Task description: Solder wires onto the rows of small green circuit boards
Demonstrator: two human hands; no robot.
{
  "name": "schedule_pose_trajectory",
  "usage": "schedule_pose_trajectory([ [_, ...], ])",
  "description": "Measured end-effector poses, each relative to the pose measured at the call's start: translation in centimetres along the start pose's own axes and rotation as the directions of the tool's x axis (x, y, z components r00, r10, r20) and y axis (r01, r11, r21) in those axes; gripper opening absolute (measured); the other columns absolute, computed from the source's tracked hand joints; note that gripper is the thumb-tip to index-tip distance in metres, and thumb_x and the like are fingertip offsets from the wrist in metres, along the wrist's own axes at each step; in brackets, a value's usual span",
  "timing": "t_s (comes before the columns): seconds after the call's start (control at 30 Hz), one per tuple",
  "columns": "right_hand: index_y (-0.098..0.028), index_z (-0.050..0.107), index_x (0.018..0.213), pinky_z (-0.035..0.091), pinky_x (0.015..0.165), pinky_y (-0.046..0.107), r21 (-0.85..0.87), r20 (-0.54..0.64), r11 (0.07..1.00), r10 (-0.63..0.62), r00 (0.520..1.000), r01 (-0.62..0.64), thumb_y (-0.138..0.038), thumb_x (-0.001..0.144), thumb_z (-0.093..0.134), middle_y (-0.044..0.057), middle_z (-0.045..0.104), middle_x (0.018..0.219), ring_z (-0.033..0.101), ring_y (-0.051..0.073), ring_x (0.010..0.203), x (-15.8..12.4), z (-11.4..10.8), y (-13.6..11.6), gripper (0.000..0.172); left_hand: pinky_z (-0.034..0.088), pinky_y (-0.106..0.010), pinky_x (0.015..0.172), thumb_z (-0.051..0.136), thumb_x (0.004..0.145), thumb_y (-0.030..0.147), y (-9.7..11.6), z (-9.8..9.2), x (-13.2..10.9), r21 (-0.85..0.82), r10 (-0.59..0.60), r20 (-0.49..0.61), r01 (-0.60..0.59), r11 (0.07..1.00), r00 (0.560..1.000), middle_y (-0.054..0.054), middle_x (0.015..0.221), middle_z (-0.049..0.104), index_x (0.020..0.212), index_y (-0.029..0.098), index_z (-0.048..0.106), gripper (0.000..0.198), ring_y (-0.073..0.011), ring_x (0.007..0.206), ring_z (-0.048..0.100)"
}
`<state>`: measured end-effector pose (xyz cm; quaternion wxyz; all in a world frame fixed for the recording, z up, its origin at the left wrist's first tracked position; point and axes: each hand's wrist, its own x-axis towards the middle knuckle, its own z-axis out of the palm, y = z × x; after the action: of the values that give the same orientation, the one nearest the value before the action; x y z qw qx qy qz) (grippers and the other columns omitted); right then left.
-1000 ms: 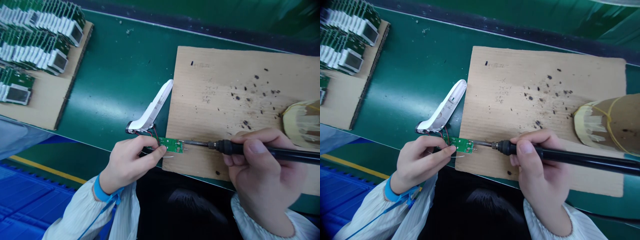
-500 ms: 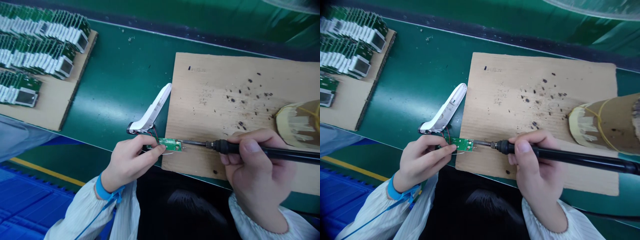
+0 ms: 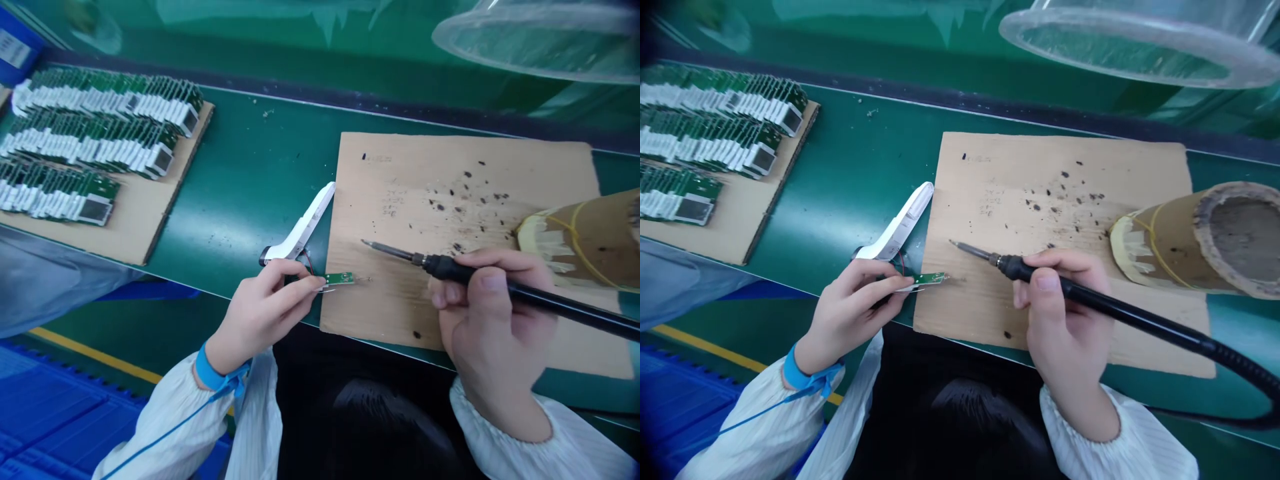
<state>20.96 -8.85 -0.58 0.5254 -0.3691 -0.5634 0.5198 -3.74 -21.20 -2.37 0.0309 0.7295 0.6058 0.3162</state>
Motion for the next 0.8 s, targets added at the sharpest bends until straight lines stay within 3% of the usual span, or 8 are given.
schedule_pose_trajectory([
  [0.33,-0.022,0.072,0.109,0.049,0.064,0.036,-0.036,0.033,0.999,-0.026,0.999,0.027,-0.029,0.104,0.072,-0.001,0.061,0.074,0.059,0.016,0.064,-0.2,-2.6,-0.2,0.009,0.060,-0.023,0.068,0.066,0.108,0.022,0.2,-0.9,1.3,0.112,-0.152,0.009,0.150,0.982,0.988,-0.006,0.123,0.070,0.129,0.024,0.069,0.022,-0.0193,0.103,0.074],
  [0.5,-0.022,0.072,0.108,0.047,0.062,0.035,-0.012,0.051,1.000,-0.019,0.999,0.019,-0.028,0.104,0.071,-0.002,0.061,0.072,0.058,0.016,0.062,-0.3,-3.1,-0.1,0.008,0.062,-0.026,0.065,0.072,0.104,0.032,-0.3,-1.1,1.6,0.180,-0.108,0.077,0.092,0.979,0.991,-0.010,0.128,0.069,0.139,0.022,0.066,0.036,-0.0239,0.106,0.075],
  [0.8,-0.022,0.073,0.105,0.048,0.061,0.034,0.004,0.038,0.999,-0.036,0.999,0.036,-0.032,0.103,0.074,-0.002,0.062,0.070,0.058,0.016,0.060,-0.5,-3.1,0.0,0.011,0.066,-0.029,0.076,0.061,0.110,0.029,-0.6,-0.9,1.6,0.176,-0.074,0.090,0.057,0.983,0.993,-0.011,0.130,0.069,0.145,0.023,0.063,0.036,-0.0239,0.111,0.074],
])
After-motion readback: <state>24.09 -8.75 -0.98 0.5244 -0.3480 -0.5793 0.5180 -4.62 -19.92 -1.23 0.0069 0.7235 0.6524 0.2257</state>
